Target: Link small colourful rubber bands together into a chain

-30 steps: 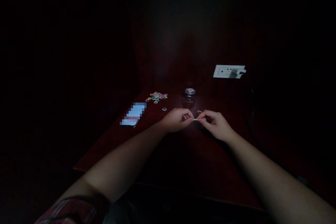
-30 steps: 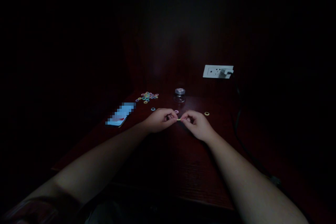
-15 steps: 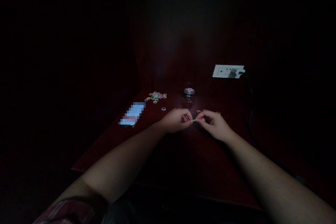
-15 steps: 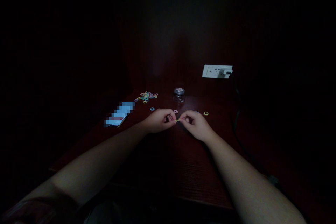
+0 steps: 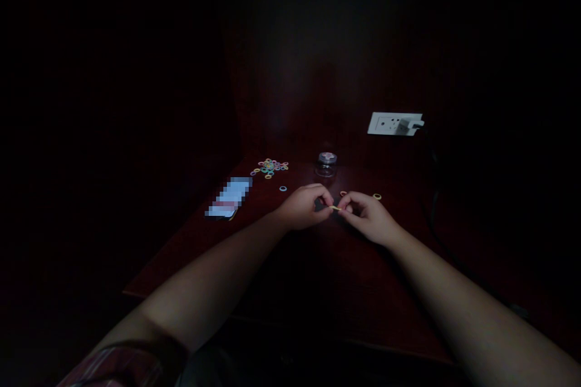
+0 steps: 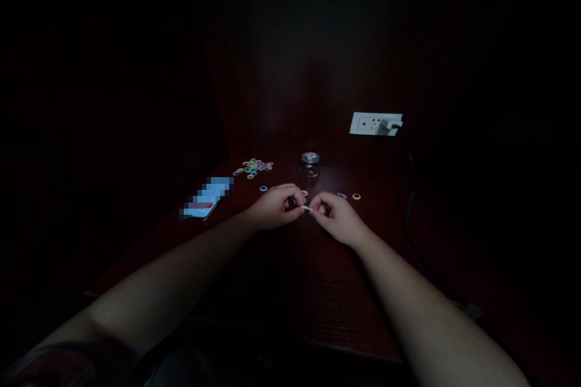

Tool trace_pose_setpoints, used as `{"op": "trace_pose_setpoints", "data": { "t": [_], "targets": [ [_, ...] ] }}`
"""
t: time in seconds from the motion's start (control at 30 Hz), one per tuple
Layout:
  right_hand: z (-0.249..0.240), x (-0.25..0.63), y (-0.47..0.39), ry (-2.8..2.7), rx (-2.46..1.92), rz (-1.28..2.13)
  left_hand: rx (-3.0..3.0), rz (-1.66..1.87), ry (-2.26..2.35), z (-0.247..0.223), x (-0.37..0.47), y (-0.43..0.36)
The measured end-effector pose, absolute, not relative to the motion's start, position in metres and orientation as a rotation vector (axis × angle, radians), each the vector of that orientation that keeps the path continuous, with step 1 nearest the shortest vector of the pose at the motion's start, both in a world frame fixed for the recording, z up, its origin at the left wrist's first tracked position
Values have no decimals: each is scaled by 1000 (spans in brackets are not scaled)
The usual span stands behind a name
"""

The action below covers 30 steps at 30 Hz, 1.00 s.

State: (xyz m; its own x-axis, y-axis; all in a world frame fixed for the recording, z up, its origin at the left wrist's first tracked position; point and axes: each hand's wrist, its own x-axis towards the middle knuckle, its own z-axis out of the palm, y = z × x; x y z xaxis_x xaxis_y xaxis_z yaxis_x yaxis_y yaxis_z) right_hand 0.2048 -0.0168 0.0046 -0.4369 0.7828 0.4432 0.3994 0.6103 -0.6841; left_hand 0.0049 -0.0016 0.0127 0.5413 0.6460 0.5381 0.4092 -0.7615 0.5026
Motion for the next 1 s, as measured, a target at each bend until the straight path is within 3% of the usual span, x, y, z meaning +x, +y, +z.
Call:
{"op": "trace_pose_setpoints", "data": {
  "t": [1.0],
  "targets": [
    [5,203,-19,-2052,-896,641,2316,899,808,13,8,-6]
  ]
}}
